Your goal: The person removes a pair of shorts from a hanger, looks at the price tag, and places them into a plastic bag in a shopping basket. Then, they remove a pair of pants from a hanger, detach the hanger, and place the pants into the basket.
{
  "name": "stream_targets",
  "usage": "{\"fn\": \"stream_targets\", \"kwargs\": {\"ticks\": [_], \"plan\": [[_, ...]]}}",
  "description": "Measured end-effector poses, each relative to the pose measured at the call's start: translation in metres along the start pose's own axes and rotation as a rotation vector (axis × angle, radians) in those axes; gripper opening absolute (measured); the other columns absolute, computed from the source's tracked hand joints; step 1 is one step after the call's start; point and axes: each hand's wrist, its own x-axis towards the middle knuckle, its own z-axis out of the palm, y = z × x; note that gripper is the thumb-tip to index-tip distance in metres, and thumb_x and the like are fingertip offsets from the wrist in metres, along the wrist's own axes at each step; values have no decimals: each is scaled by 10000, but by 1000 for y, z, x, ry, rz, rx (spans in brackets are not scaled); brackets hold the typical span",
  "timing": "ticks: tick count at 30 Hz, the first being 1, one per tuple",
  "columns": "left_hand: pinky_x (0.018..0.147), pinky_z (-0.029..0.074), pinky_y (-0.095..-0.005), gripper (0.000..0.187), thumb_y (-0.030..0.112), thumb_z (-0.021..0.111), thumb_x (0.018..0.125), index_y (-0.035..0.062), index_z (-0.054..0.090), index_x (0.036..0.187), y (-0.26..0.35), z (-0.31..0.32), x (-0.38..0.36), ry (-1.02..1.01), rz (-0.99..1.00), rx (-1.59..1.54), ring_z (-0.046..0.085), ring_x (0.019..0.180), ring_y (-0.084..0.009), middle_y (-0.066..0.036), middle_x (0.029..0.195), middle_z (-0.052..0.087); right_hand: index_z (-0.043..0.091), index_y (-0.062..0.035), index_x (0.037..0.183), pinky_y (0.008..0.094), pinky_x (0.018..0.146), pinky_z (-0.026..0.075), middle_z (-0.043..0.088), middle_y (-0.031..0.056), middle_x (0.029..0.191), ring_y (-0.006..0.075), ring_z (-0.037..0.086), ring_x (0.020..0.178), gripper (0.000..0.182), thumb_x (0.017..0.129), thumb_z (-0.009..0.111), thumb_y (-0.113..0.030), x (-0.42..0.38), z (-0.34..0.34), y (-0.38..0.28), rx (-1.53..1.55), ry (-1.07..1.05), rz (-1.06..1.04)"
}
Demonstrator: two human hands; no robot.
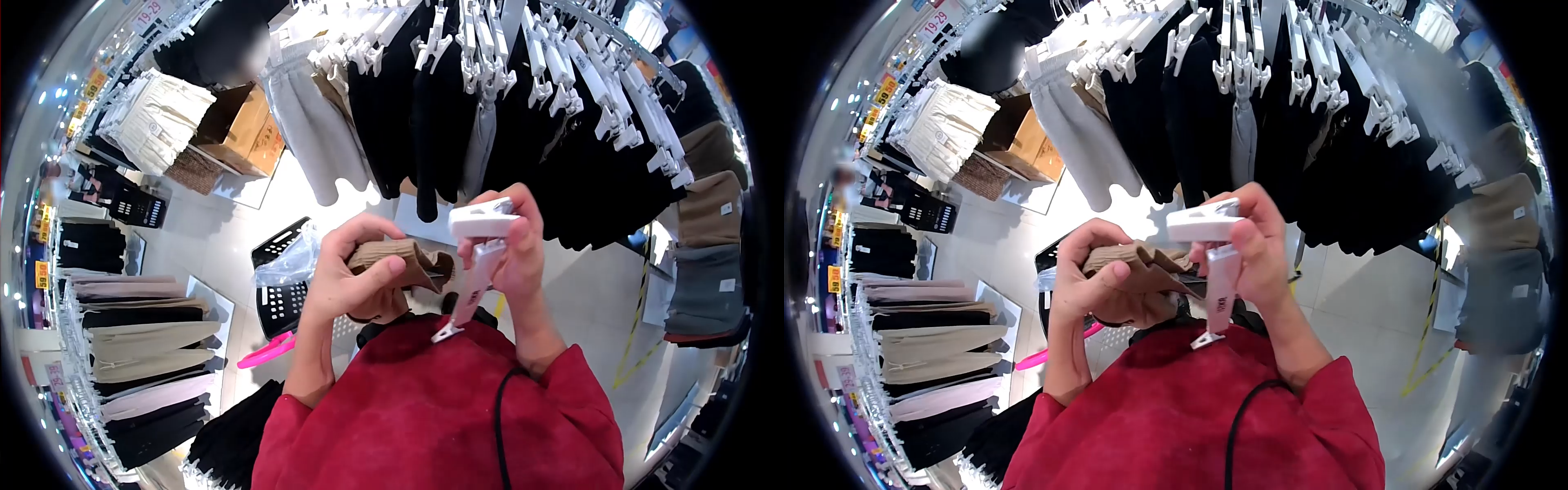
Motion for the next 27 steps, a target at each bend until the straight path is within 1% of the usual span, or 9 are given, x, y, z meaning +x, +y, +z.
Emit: {"fn": "stream_targets", "kwargs": {"ticks": [1,4,8,9,15,18,19,23,27], "plan": [[728,459,-233,259,113,703,779,24,564,978,4,-1,1,16,13,13,577,807,-93,-44,855,630,428,-17,947,272,455,503,583,163,869,193,618,574,502,884,561,-498,1,-5,-3,-73,-14,-10],[711,448,-224,236,85,685,780,28,559,971,13,-3,5,-64,71,97,566,798,-84,-40,852,621,438,-9,953,266,451,500,587,176,878,186,606,534,488,890,565,-476,-6,-9,-6,-109,-86,-10],[566,438,-233,172,129,680,780,-1,601,859,23,1,13,-19,207,278,559,603,-108,-45,688,609,455,4,956,255,458,503,587,184,883,169,616,553,456,907,556,-438,-8,-1,-10,-173,-95,-39],[538,435,-237,174,142,680,780,-8,610,833,25,2,14,-7,241,320,557,563,-117,-46,653,604,460,8,959,251,469,507,584,178,884,165,621,561,448,912,551,-428,-8,-1,-12,-162,-82,-22],[531,369,-215,218,189,644,850,-25,606,830,30,12,17,31,353,425,495,601,-82,-31,682,580,493,9,963,228,488,477,580,158,905,127,599,584,398,923,556,-382,0,1,-10,-328,-140,-165],[530,375,-218,249,224,641,870,-20,609,828,35,24,19,63,391,420,505,605,-83,-34,686,590,535,46,974,211,504,426,575,69,785,85,546,582,266,919,585,-209,2,8,2,-344,-198,-217],[542,441,-264,220,209,620,879,-8,610,849,34,20,20,65,370,477,568,568,-170,-84,671,609,531,24,952,207,500,421,567,56,750,72,527,568,239,902,599,-200,3,11,1,-319,-168,-168],[592,447,-277,205,200,628,877,8,571,921,20,11,30,77,324,431,565,616,-187,-101,701,605,486,-26,891,203,499,405,535,13,706,46,498,578,258,881,622,-245,10,6,3,-422,-165,-16],[644,435,-252,194,188,629,876,20,556,941,4,5,35,113,298,400,551,665,-149,-65,730,606,457,-44,987,192,536,422,533,6,807,47,520,629,256,916,557,-268,21,1,-4,-433,-213,261]]}}
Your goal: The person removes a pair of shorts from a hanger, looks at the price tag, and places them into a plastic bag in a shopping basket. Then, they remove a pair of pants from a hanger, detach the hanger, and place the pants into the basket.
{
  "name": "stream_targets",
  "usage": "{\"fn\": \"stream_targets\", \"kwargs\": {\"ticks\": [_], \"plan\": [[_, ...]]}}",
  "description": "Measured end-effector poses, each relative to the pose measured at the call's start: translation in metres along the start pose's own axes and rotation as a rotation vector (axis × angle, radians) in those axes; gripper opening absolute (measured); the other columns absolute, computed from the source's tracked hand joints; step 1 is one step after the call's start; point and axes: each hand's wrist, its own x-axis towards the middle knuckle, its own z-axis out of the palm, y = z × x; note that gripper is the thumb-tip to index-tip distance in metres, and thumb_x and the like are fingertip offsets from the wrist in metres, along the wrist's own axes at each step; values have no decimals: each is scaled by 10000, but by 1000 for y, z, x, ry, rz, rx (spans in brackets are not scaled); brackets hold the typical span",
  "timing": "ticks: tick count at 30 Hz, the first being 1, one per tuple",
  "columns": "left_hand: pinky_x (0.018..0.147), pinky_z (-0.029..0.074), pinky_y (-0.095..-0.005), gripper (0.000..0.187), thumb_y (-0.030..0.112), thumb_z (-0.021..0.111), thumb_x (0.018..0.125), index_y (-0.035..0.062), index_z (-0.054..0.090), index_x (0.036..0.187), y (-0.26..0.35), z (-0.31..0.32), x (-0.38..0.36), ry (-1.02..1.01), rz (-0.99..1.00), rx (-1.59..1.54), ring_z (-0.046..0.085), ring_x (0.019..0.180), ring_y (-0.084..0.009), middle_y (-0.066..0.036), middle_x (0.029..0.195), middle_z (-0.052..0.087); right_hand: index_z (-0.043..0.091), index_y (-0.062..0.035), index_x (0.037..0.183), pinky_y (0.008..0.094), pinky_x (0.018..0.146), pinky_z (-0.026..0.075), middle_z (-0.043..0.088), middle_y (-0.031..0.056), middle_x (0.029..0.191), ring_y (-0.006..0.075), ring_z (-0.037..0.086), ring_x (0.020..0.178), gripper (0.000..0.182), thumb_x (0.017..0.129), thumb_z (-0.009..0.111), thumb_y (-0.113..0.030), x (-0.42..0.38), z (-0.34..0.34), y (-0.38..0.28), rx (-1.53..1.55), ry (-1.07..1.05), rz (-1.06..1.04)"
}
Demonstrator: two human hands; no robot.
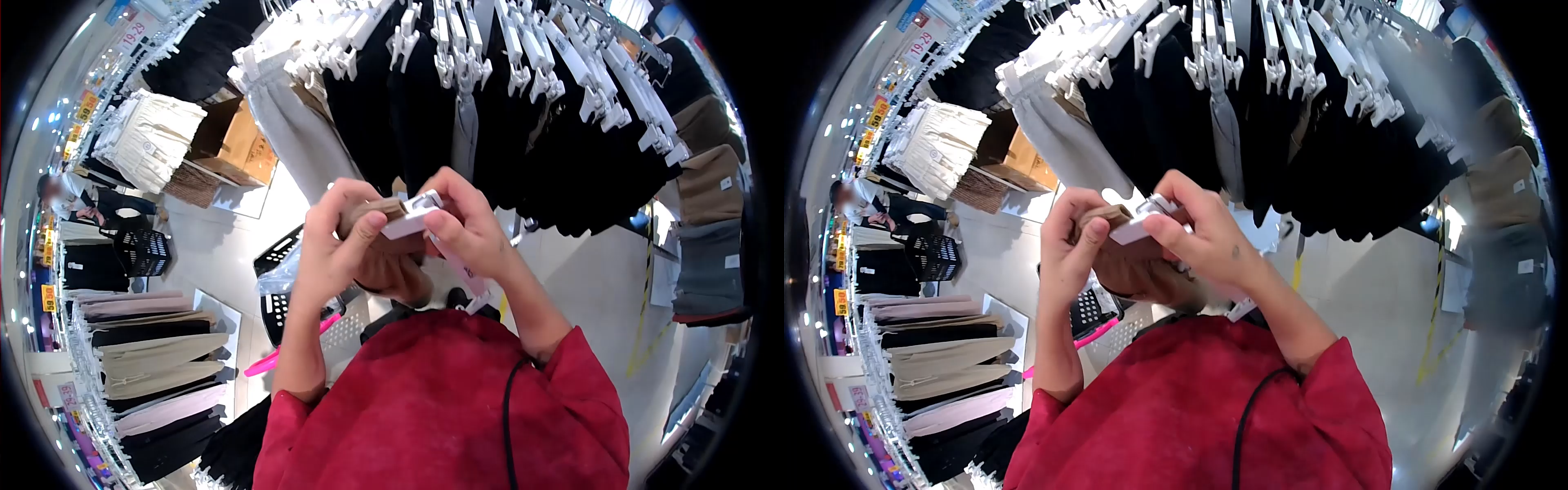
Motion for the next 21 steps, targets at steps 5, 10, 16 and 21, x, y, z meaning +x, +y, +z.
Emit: {"fn": "stream_targets", "kwargs": {"ticks": [5,10,16,21], "plan": [[665,435,-238,202,144,650,851,5,544,952,-8,-3,9,-49,-112,-35,533,720,-88,-36,782,613,556,-9,920,233,518,432,553,19,726,77,522,587,260,837,660,-233,15,-5,0,-321,-34,-75],[803,427,-283,241,99,666,800,10,544,988,-20,-3,12,145,104,281,546,866,-167,-74,919,582,591,27,859,238,507,440,594,41,685,86,535,569,243,809,693,-189,23,-1,-12,-387,44,25],[731,423,-262,172,147,596,859,8,577,957,-55,12,-71,358,-185,50,524,765,-147,-48,797,563,596,8,911,239,474,497,616,43,686,110,610,531,223,865,650,-204,48,-11,-30,57,348,-9],[703,455,-224,528,509,388,962,63,624,1120,-177,75,-134,-379,-959,-775,591,797,-125,-39,926,658,581,9,987,264,462,512,635,107,713,151,608,499,307,875,610,-275,71,-1,-58,253,372,-9]]}}
